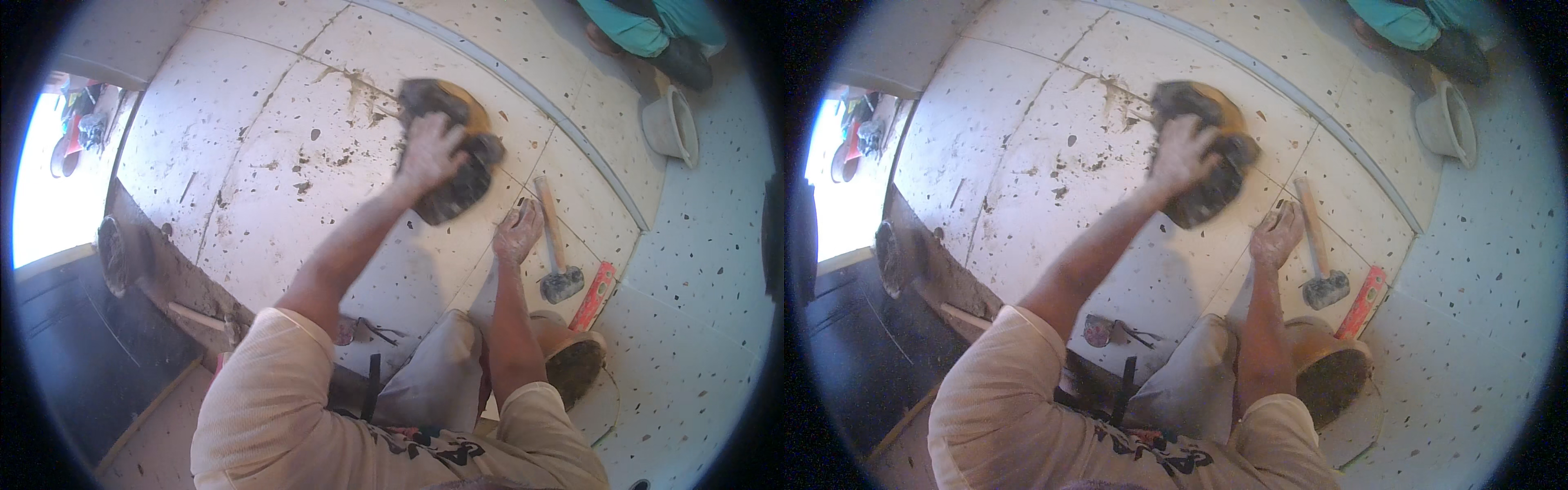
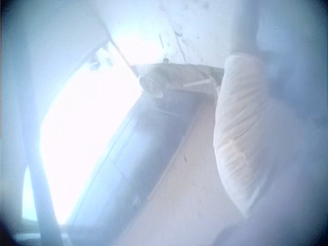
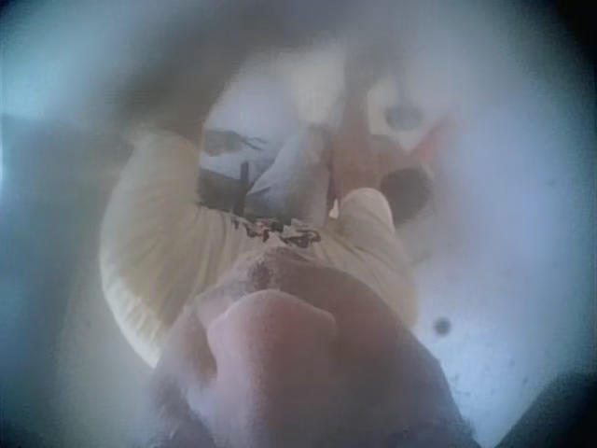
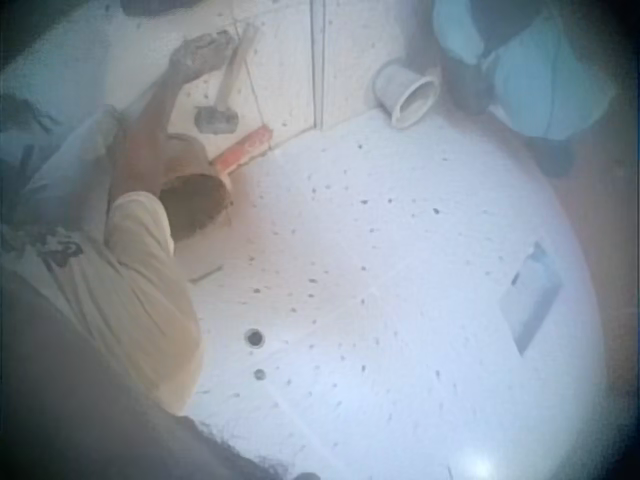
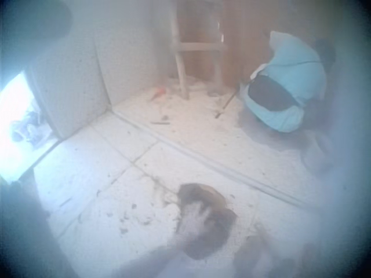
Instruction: The person scoops wet cement from a bucket using a trowel and applies it to the floor, smoothing it out. They also use a cloth to wipe the floor surface and a hammer to tap a metal strip.
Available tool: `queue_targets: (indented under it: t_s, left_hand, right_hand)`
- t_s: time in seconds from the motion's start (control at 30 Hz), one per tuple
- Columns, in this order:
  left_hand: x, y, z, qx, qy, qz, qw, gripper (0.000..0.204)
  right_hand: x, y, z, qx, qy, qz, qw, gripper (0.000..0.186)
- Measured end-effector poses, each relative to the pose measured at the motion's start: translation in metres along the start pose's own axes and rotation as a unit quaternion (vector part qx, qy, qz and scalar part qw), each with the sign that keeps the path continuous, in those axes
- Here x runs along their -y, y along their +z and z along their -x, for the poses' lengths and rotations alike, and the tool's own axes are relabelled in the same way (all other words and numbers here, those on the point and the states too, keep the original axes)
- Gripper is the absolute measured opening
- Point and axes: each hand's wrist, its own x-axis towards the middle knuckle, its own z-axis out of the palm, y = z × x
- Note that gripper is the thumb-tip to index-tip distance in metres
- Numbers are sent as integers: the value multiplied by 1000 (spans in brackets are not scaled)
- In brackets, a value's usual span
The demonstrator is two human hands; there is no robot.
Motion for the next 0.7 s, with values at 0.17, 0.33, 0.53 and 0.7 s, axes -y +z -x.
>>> queue_targets:
  t_s: [0.17,0.33,0.53,0.7]
  left_hand:
    - [194,-90,-4,-139,-95,-109,980,44]
    - [344,-269,36,-153,-341,-270,887,41]
    - [192,-326,15,-217,-150,-58,963,39]
    - [105,-253,-8,-91,-62,-160,981,40]
  right_hand:
    - [-9,2,3,7,-12,12,1000,43]
    - [9,2,1,40,32,11,999,46]
    - [2,2,1,32,36,11,999,46]
    - [3,6,4,25,8,5,1000,45]
